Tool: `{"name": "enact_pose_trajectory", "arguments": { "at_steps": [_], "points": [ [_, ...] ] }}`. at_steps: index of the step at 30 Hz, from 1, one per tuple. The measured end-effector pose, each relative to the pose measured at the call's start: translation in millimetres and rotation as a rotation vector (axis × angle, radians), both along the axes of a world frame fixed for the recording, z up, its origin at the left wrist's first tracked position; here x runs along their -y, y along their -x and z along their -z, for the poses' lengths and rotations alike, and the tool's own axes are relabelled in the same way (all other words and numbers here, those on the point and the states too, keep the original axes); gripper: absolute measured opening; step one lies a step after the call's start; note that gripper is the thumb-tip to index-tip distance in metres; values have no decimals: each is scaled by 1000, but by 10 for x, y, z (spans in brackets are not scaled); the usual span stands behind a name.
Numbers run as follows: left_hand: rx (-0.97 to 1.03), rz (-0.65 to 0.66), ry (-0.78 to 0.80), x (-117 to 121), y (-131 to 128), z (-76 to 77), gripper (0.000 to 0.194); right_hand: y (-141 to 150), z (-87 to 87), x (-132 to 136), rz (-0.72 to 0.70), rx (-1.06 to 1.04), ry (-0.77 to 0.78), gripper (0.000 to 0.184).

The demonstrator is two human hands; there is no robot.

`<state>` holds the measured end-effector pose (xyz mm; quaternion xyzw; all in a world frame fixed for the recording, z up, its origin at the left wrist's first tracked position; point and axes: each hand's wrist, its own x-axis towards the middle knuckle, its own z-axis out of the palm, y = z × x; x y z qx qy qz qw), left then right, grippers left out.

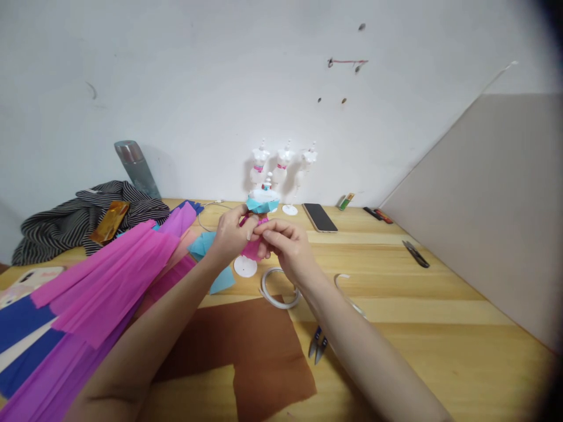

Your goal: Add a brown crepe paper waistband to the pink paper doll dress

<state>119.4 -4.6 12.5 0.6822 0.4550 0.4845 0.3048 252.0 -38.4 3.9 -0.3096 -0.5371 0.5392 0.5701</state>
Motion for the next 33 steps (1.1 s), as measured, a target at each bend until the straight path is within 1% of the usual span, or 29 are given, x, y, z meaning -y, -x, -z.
{"name": "enact_pose_trajectory", "arguments": {
  "at_steps": [2, 4, 7, 9, 11, 15, 19, 22, 25, 28, 33],
  "points": [
    [-28, -15, -30, -8, 2, -4, 17, -12, 6, -16, 24, -56, 54, 11],
    [-53, -20, -61, -22, 4, -3, 17, -32, 5, -34, 151, -89, 51, 10],
    [-42, -2, -88, -42, 4, 9, 18, -78, -1, -83, 408, -33, -56, 8],
    [-27, 12, -94, -47, 3, 18, 19, -110, 1, -125, 481, 69, -137, 18],
    [-28, 21, -96, -46, 3, 24, 19, -136, 13, -163, 466, 169, -186, 25],
    [-8, 48, -88, -34, -2, 28, 19, -160, 46, -208, 379, 269, -182, 27],
    [12, 82, -90, -9, -21, 29, 20, -163, 62, -226, 361, 267, -166, 28],
    [-22, 87, -94, 9, -36, 37, 21, -159, 55, -227, 337, 238, -148, 24],
    [-25, 112, -91, 21, -38, 29, 20, -158, 36, -220, 305, 167, -119, 18],
    [-6, 195, -87, 43, -8, -45, 20, -169, 21, -223, 267, 93, -105, 15],
    [-127, 379, -95, 63, 110, -239, 25, -200, 22, -249, 241, 4, -75, 14]
  ]
}}
